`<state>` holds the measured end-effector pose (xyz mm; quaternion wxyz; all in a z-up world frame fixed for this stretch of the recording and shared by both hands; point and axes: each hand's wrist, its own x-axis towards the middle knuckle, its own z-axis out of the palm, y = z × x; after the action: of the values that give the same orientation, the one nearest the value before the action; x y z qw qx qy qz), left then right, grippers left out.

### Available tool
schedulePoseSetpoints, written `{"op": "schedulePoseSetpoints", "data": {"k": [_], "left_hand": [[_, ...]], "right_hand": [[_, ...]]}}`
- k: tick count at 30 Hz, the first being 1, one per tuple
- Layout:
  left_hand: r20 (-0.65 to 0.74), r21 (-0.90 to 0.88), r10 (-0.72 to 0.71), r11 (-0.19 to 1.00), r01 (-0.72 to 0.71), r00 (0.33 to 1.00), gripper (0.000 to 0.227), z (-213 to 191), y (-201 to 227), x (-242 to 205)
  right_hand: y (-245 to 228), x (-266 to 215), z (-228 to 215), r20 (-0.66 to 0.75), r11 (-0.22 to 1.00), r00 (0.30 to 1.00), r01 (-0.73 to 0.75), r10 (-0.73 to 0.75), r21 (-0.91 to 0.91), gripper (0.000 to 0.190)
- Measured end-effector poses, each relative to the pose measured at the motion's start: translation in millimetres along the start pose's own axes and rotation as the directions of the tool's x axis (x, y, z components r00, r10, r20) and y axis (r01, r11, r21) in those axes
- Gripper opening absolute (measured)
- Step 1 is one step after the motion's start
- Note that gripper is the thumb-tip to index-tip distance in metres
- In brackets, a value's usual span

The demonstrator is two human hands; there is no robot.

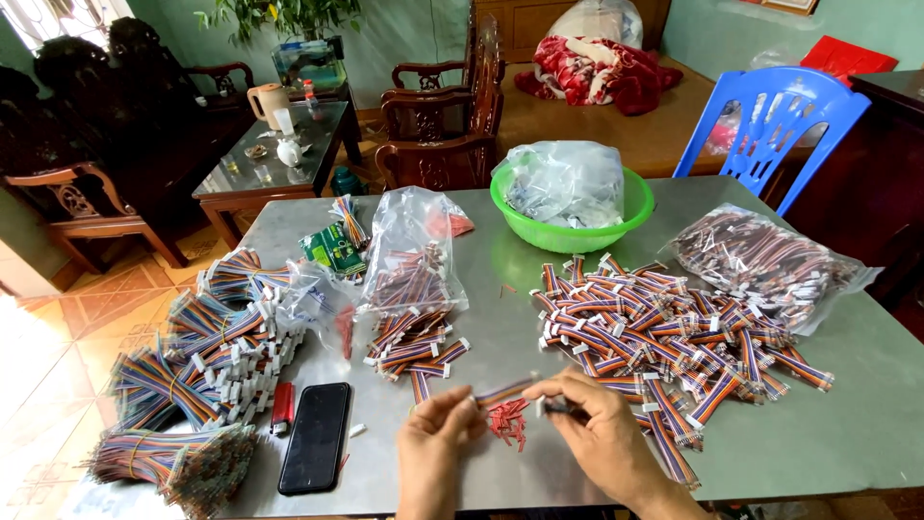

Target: Sorting and packaging small multi-colored wire harness bundles into plastic bags on a table

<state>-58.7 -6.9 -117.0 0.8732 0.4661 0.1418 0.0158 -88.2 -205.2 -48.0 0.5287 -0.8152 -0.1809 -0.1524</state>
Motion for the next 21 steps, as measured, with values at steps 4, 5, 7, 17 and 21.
{"op": "schedulePoseSetpoints", "data": {"k": [4,5,7,17,21], "left_hand": [[0.06,-0.021,-0.059,0.998,0.061,0.996,0.028,2,-12,-5],[0.074,-0.004,-0.078,0.997,0.079,0.994,0.027,2,-13,-6],[0.089,0.012,-0.095,0.995,0.094,0.992,0.027,4,-11,-8],[0.205,-0.085,-0.231,0.964,0.252,0.951,0.026,8,-1,-14],[0.267,-0.034,-0.326,0.937,0.347,0.907,0.03,8,6,-17]], "right_hand": [[-6,-4,12,0.061,0.995,0.995,0.077,-0.081,0.071,0.032],[-2,-6,15,0.034,0.992,0.991,0.128,-0.128,0.006,0.035],[3,-6,20,0.009,0.982,0.984,0.18,-0.179,-0.061,0.038],[13,-9,35,-0.05,0.935,0.953,0.282,-0.298,-0.214,0.03],[18,-16,39,-0.002,0.931,0.94,0.336,-0.34,-0.142,0.043]]}}
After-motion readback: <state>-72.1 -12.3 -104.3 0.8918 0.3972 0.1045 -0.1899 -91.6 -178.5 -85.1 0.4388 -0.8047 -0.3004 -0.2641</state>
